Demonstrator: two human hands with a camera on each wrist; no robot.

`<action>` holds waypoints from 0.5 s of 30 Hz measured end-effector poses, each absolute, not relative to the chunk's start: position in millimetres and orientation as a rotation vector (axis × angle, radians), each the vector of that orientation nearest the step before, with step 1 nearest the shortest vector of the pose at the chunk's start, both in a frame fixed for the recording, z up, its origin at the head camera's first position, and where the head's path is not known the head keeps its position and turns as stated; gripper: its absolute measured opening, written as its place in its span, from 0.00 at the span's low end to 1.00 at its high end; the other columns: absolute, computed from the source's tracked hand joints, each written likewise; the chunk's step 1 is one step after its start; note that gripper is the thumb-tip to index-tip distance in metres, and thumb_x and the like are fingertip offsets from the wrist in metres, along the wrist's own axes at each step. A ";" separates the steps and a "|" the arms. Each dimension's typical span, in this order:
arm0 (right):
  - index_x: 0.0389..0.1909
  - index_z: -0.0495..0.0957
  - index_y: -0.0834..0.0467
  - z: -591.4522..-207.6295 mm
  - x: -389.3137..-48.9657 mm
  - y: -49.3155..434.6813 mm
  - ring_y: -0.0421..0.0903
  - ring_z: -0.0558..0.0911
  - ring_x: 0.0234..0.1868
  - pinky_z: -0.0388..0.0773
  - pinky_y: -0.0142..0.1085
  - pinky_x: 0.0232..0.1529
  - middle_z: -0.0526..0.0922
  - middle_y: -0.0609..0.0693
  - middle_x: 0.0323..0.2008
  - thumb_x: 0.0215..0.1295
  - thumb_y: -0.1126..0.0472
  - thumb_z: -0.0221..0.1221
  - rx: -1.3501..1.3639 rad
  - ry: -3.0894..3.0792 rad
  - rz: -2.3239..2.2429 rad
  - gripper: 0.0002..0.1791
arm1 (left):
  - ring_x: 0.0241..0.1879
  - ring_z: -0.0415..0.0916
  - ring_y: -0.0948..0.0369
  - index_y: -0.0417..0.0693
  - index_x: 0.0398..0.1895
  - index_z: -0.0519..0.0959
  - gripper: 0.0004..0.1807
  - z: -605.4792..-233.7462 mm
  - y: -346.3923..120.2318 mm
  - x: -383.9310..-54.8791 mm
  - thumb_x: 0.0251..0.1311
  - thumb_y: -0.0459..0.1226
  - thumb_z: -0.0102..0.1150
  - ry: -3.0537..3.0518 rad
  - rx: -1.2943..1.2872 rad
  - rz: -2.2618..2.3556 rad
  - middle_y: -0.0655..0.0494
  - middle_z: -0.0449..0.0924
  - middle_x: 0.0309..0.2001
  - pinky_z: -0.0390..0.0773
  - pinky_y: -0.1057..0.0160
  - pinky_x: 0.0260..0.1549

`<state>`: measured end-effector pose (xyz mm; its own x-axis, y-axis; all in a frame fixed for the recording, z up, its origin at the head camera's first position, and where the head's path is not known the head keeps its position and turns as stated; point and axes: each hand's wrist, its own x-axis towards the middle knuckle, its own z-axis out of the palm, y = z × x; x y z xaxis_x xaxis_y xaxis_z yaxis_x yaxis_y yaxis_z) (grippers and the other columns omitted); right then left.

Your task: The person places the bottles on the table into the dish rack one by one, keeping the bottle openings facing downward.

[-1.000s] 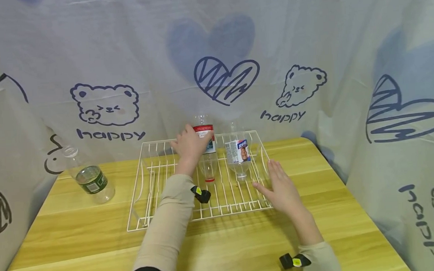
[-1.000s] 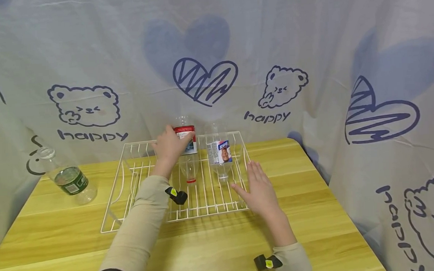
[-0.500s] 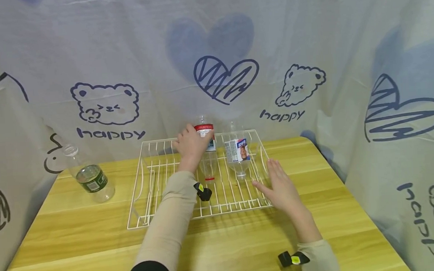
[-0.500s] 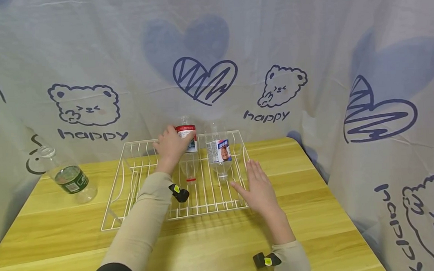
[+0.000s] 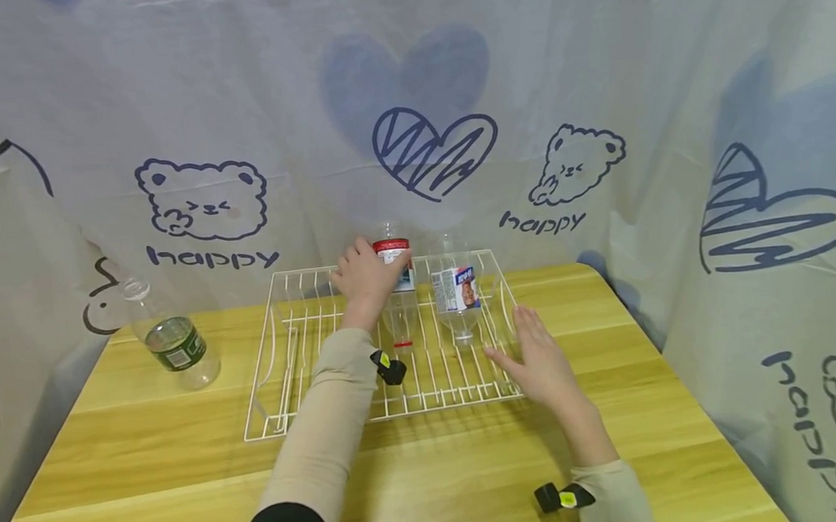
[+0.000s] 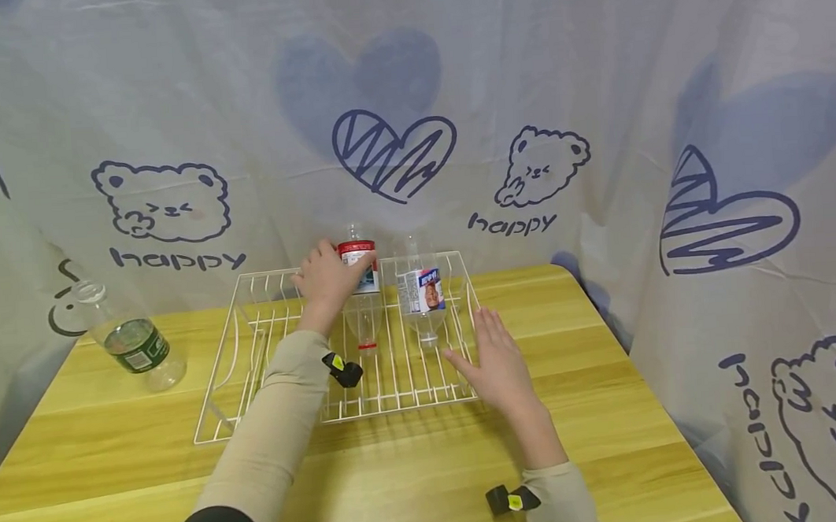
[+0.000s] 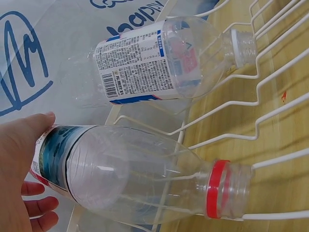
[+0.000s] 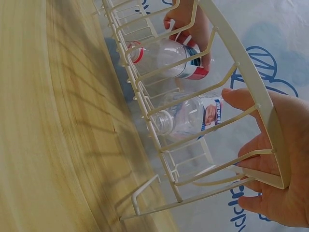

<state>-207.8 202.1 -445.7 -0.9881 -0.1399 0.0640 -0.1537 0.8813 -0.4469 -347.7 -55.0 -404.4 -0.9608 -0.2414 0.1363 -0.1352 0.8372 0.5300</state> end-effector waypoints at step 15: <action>0.75 0.41 0.66 -443.9 -206.4 202.1 0.61 0.44 0.78 0.44 0.53 0.76 0.42 0.62 0.77 0.68 0.33 0.47 0.237 -3.014 0.706 0.52 | 0.57 0.67 0.45 0.44 0.60 0.64 0.53 -391.7 -54.8 -346.3 0.48 0.79 0.43 -2.785 0.285 -0.795 0.43 0.70 0.57 0.63 0.41 0.56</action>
